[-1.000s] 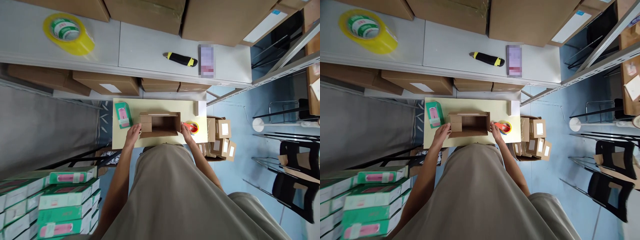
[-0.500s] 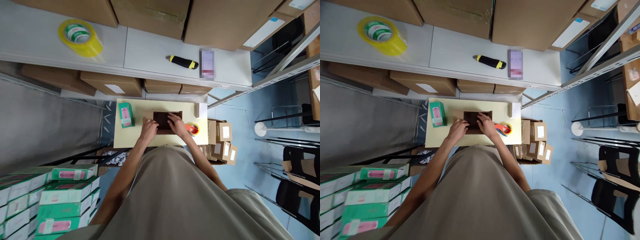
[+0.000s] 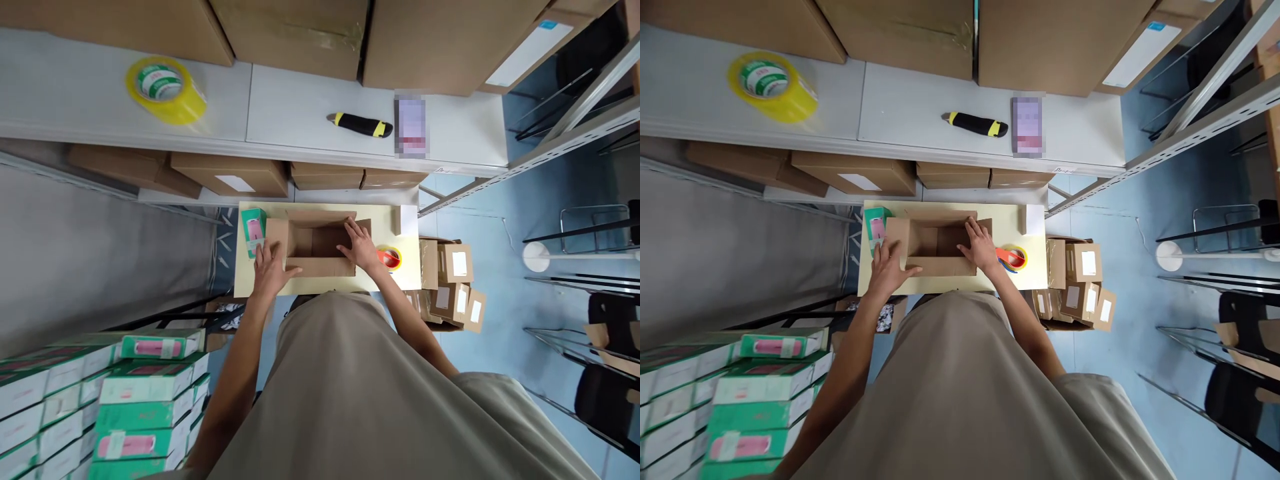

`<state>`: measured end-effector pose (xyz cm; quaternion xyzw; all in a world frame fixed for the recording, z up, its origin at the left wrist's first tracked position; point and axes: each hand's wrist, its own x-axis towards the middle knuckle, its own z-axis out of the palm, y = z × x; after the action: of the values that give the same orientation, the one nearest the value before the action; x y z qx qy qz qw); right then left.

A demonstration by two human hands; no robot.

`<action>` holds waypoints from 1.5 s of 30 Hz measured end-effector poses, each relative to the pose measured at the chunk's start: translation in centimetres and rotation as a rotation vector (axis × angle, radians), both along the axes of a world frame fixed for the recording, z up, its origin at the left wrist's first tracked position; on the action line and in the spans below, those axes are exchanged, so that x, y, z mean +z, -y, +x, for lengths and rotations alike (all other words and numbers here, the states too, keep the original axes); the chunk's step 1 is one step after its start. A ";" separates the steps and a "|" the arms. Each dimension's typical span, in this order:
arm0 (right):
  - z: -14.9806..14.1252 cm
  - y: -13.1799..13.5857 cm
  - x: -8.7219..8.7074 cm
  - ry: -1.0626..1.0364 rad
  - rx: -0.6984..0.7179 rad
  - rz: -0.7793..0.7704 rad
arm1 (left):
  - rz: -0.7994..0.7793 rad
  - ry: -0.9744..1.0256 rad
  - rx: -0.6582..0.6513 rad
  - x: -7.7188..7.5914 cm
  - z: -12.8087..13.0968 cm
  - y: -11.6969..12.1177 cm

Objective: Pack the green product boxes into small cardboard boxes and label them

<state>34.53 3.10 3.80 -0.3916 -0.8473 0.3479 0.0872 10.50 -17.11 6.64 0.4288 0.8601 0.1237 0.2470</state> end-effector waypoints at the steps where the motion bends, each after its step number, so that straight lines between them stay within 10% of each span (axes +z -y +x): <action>1: 0.5 0.1 0.3 -0.024 -0.012 0.023 | 0.023 0.006 0.023 -0.1 -0.1 0.0; 9: 4.9 1.4 0.8 -0.107 -0.365 0.155 | 0.202 -0.031 0.235 0.3 -1.5 -2.1; 16: 5.3 2.1 -0.5 -0.167 -0.364 0.073 | 0.101 -0.117 0.324 0.4 -1.2 -4.6; 21: 5.8 1.6 -0.2 -0.264 -0.322 0.029 | 0.151 -0.170 0.339 2.5 1.6 -2.1; 35: 0.7 8.3 4.0 -0.363 -0.166 -0.242 | 0.374 -0.160 0.700 8.0 6.1 15.0; 45: -12.8 25.7 13.2 -0.424 0.153 -0.238 | 0.782 -0.111 1.196 10.1 5.1 39.8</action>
<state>21.74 -22.57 16.98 -0.2523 -0.7901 0.5254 0.1898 15.60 -56.96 16.74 -0.0532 0.8519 0.5150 -0.0789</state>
